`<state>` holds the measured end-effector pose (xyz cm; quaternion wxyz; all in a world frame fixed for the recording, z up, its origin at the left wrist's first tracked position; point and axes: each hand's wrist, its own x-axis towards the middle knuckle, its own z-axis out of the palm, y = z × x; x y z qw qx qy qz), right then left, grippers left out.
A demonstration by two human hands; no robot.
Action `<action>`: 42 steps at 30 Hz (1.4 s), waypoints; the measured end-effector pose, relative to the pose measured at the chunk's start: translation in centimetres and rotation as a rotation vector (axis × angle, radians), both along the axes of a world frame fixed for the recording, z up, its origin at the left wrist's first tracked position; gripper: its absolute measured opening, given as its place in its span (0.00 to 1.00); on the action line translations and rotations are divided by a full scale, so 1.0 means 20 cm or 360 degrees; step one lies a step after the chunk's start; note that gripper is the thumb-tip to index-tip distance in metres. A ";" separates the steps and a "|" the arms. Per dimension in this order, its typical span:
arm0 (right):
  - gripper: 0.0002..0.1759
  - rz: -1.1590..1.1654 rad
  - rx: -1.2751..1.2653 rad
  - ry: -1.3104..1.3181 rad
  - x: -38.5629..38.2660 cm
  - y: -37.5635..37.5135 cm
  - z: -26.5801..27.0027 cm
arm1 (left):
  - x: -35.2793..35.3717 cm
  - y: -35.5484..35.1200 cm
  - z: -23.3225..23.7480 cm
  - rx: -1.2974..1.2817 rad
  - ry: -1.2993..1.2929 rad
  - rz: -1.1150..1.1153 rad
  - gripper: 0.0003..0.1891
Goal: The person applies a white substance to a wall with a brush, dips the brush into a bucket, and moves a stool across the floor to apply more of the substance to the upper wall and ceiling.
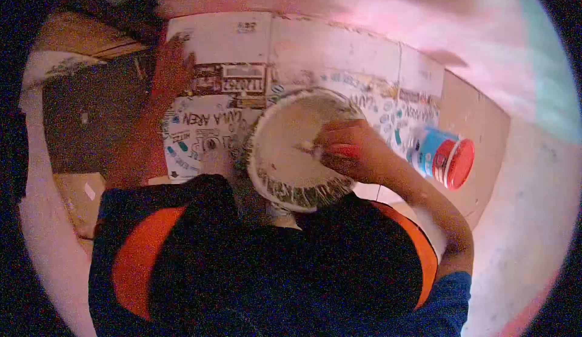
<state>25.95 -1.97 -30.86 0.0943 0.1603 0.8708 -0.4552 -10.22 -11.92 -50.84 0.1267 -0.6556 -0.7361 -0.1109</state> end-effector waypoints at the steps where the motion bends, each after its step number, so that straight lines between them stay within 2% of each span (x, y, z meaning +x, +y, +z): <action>1: 0.07 0.0067 0.0119 -0.0048 0.05 -0.03 -0.08 | -0.01 0.01 0.00 0.0131 0.0195 -0.0075 0.23; 5: 0.06 0.0145 0.0211 -0.0037 0.10 -0.11 -0.33 | -0.05 0.04 -0.13 -0.0049 0.0143 0.0071 0.23; 7: 0.07 0.0215 0.0287 0.0000 0.09 -0.16 -0.38 | -0.05 0.06 -0.10 -0.0170 -0.0145 0.0261 0.23; 8: 0.07 0.0253 0.0251 -0.0128 0.09 -0.15 -0.35 | 0.04 0.07 0.14 -0.0283 -0.0630 0.0384 0.22; 10: 0.06 0.0092 0.0257 0.0068 0.12 -0.11 -0.26 | -0.01 0.08 0.04 0.0234 -0.0504 0.0228 0.21; 12: 0.06 0.0001 0.0224 0.0358 0.12 -0.04 -0.11 | 0.00 0.13 0.13 0.0157 -0.1425 0.0705 0.18; 13: 0.06 -0.0385 0.0039 0.0138 0.13 -0.03 -0.04 | 0.00 0.16 0.11 0.0195 -0.1393 0.0747 0.18; 14: 0.07 -0.0775 -0.0148 -0.0096 0.16 -0.03 0.01 | -0.02 0.19 0.05 0.0546 -0.2031 0.0780 0.15; 15: 0.07 -0.0743 -0.0140 -0.0076 0.17 -0.02 0.04 | -0.04 0.23 0.00 0.0917 -0.2668 0.0758 0.13; 17: 0.08 -0.1145 -0.0299 -0.0366 0.20 -0.01 0.09 | -0.07 0.30 -0.06 0.1008 -0.2703 0.0803 0.10; 18: 0.08 -0.1237 -0.0420 -0.0310 0.22 -0.01 0.07 | -0.07 0.33 -0.08 0.1060 -0.2757 0.0846 0.08; 22: 0.08 -0.1148 -0.0280 -0.0198 0.26 -0.03 0.04 | -0.02 0.43 -0.05 0.1158 -0.2705 0.1050 0.08; 24: 0.09 -0.1271 -0.0354 -0.0328 0.21 -0.05 0.12 | -0.03 0.49 -0.07 0.1409 -0.2580 0.1135 0.07; 26: 0.09 -0.1391 -0.0423 -0.0458 0.21 -0.05 0.14 | -0.07 0.50 -0.12 0.1388 -0.2530 0.1109 0.08; 29: 0.13 -0.1389 -0.0319 -0.0219 0.25 -0.04 0.12 | -0.08 0.50 -0.11 0.1368 -0.2438 0.1092 0.08; 31: 0.12 -0.1496 -0.0501 -0.0070 0.24 -0.04 0.13 | -0.10 0.50 -0.14 0.1364 -0.2410 0.1100 0.09; 34: 0.12 -0.1585 -0.0488 -0.0123 0.23 0.00 0.14 | -0.15 0.50 -0.24 0.1360 -0.2312 0.0931 0.07; 36: 0.13 -0.1580 -0.0539 -0.0117 0.17 0.05 0.19 | -0.07 0.45 0.00 0.1063 -0.2534 0.0944 0.04; 37: 0.13 -0.1575 -0.0604 -0.0094 0.14 0.07 0.20 | -0.06 0.41 -0.05 0.1059 -0.2551 0.0943 0.04; 38: 0.12 -0.1678 -0.0428 -0.0068 0.11 0.09 0.21 | -0.06 0.34 -0.07 0.0935 -0.2174 0.0810 0.05; 40: 0.11 -0.1406 -0.0193 -0.0117 -0.07 0.16 0.32 | -0.03 0.19 -0.06 0.0687 -0.1909 0.0647 0.06; 41: 0.11 -0.1169 0.0006 -0.0071 -0.17 0.19 0.36 | 0.02 0.09 0.01 0.0604 -0.1997 0.0606 0.06; 42: 0.10 -0.1097 -0.0021 0.0078 -0.26 0.21 0.35 | 0.08 -0.01 0.08 0.0518 -0.2082 0.0568 0.07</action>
